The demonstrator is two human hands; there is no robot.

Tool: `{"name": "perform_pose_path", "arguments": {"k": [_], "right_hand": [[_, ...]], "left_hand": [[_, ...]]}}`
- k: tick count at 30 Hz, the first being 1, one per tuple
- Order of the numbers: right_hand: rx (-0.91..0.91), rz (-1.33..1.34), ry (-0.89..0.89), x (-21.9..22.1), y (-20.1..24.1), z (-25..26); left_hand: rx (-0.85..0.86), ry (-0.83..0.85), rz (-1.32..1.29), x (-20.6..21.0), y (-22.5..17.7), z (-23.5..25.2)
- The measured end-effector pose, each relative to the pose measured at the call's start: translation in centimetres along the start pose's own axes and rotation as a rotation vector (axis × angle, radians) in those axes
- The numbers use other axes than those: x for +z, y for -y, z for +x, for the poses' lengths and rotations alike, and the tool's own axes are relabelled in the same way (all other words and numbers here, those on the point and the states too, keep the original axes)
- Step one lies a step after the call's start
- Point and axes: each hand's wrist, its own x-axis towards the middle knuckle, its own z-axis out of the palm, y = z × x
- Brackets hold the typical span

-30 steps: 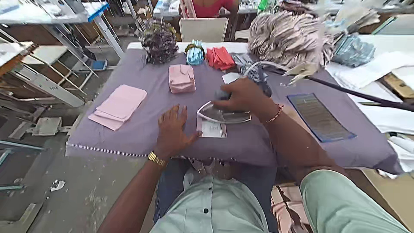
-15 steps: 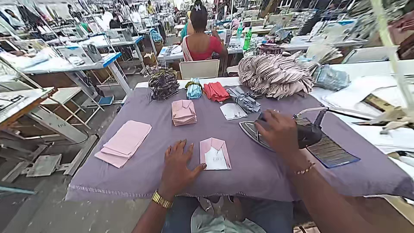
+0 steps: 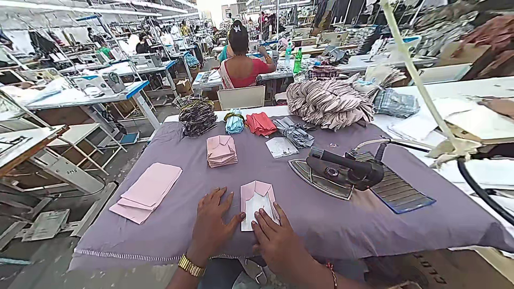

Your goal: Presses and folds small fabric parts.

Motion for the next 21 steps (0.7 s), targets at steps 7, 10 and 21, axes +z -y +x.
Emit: {"name": "perform_pose_path", "arguments": {"k": [7, 10, 21], "right_hand": [[-0.118, 0.176, -0.280, -6.5, -0.9, 1.7], [-0.093, 0.224, -0.398, -9.8, -3.8, 4.9], [0.180, 0.015, -0.264, -5.5, -14.7, 8.5]], "left_hand": [[0.007, -0.011, -0.013, 0.0, 0.0, 0.0], [0.022, -0.031, -0.058, -0.2, -0.1, 0.1], [-0.090, -0.165, -0.141, 0.7, -3.6, -0.9]]}}
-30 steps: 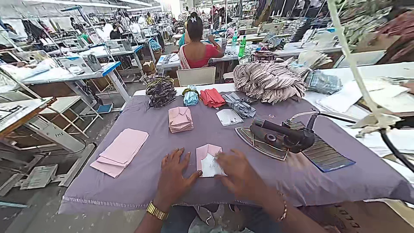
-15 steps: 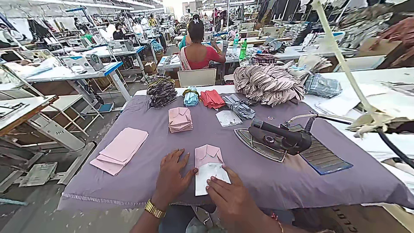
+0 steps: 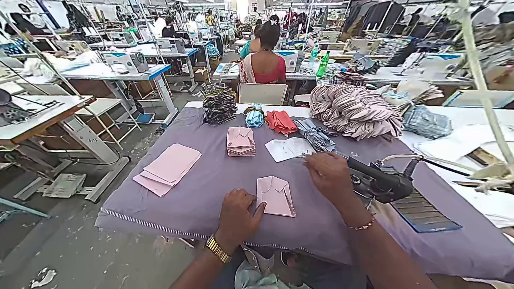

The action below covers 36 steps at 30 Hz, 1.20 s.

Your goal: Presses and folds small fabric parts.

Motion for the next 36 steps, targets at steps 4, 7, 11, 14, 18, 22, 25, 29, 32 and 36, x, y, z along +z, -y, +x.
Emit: {"name": "perform_pose_path", "arguments": {"k": [4, 7, 11, 14, 18, 22, 25, 29, 32, 36], "right_hand": [[0.169, -0.220, 0.072, -4.8, -4.2, 0.7], [0.459, -0.175, 0.324, -7.5, -7.5, 0.4], [0.414, -0.004, 0.441, -6.9, -9.8, 0.0], [0.371, 0.039, 0.381, -6.8, -8.3, -0.1], [0.301, 0.181, 0.224, -6.0, -3.7, -0.1], [0.145, 0.320, 0.090, -3.7, 0.3, 1.3], [-0.023, 0.332, 0.094, -1.5, 2.7, 3.5], [-0.176, 0.271, 0.241, 1.7, 4.0, 6.5], [-0.260, 0.230, 0.373, 4.3, 3.5, 7.5], [-0.322, 0.409, 0.423, 5.1, 2.6, 8.1]], "left_hand": [[0.052, 0.002, -0.004, -0.2, 0.0, 0.1], [0.086, 0.059, -0.028, -0.2, 0.0, -0.4], [0.062, -0.007, -0.073, -0.2, 0.5, -0.1], [0.031, -0.055, -0.034, -0.9, 1.5, 0.3], [0.015, -0.011, -0.056, -1.1, 2.4, 0.6], [0.047, 0.037, -0.083, -0.8, 2.4, 0.6], [0.073, 0.053, -0.054, -0.7, 2.3, 0.6], [0.089, 0.073, -0.004, -0.6, 2.1, 0.5], [0.089, 0.118, 0.033, -0.9, 2.1, 0.2], [0.100, 0.121, 0.025, -2.0, 2.4, -1.2]]}}
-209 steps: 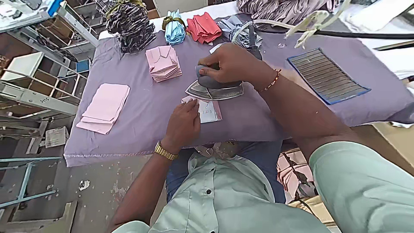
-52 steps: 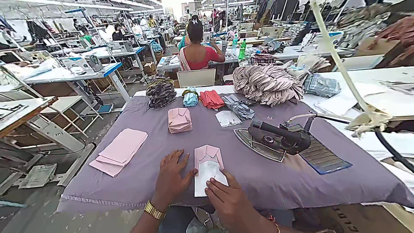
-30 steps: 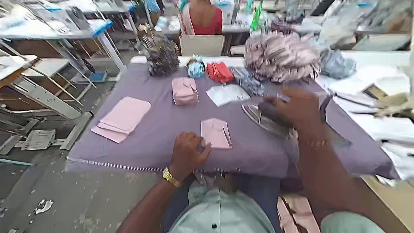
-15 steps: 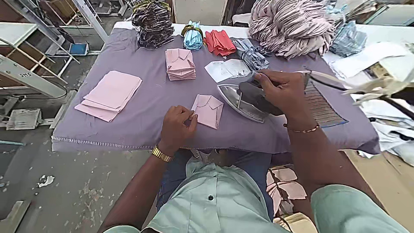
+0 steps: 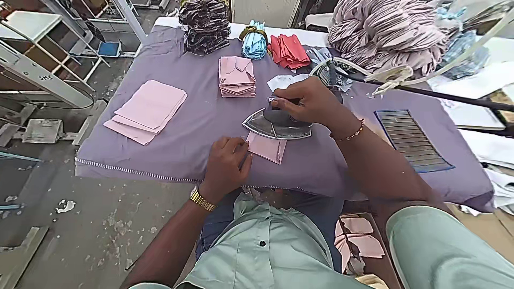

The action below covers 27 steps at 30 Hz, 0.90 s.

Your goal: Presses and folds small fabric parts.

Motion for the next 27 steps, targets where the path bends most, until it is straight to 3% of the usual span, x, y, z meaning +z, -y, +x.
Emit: {"name": "perform_pose_path", "arguments": {"k": [5, 9, 15, 22, 27], "right_hand": [[-0.074, 0.185, 0.128, 0.3, 0.8, 0.9], [-0.128, 0.124, 0.208, 0.7, 1.9, 2.1], [-0.201, -0.004, 0.170, 1.2, 1.8, 1.8], [-0.203, -0.125, 0.098, 1.6, 1.8, 1.4], [0.029, -0.207, 0.085, 1.1, 2.4, 1.5]], "left_hand": [[0.008, -0.096, -0.027, 0.0, 0.0, -1.3], [-0.058, -0.209, -0.209, -1.2, 0.5, -0.8], [-0.128, -0.310, -0.286, -2.0, 2.9, 1.0], [-0.182, -0.260, -0.094, -0.9, 2.9, 1.5], [-0.303, -0.092, 0.182, -1.0, 2.4, 1.9]]}}
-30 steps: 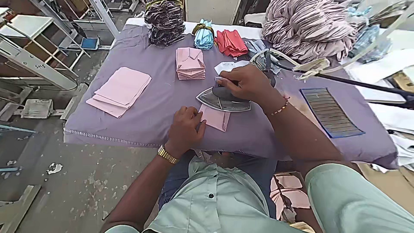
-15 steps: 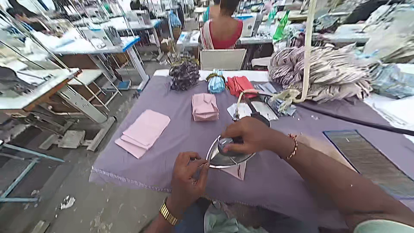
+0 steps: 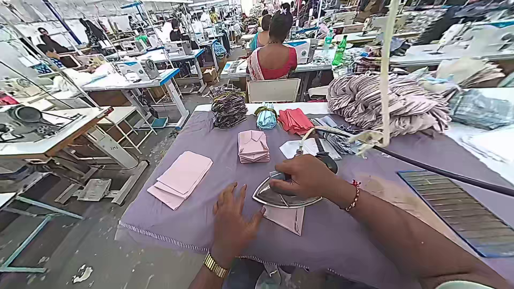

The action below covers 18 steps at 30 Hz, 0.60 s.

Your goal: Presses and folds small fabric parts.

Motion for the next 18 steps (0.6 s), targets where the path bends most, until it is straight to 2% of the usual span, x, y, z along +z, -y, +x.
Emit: {"name": "perform_pose_path", "arguments": {"k": [5, 9, 12, 15, 18], "right_hand": [[0.370, -0.033, 0.180, -1.7, 0.4, -0.5], [0.602, -0.043, 0.233, -2.9, 0.5, -2.4], [0.647, 0.058, 0.148, -4.5, 0.0, -5.3], [0.600, 0.213, -0.038, -5.6, 0.1, -9.3], [0.565, 0.328, -0.145, -7.0, 1.9, -11.9]], "left_hand": [[-0.026, 0.090, 0.070, 0.2, 0.0, 0.2], [-0.001, 0.090, 0.058, 0.0, 0.2, 0.3], [0.009, 0.124, 0.041, -0.4, 0.1, 0.3], [0.032, 0.134, 0.008, -0.1, 0.2, -0.3], [0.081, 0.114, -0.017, 0.0, 0.3, -0.2]]}}
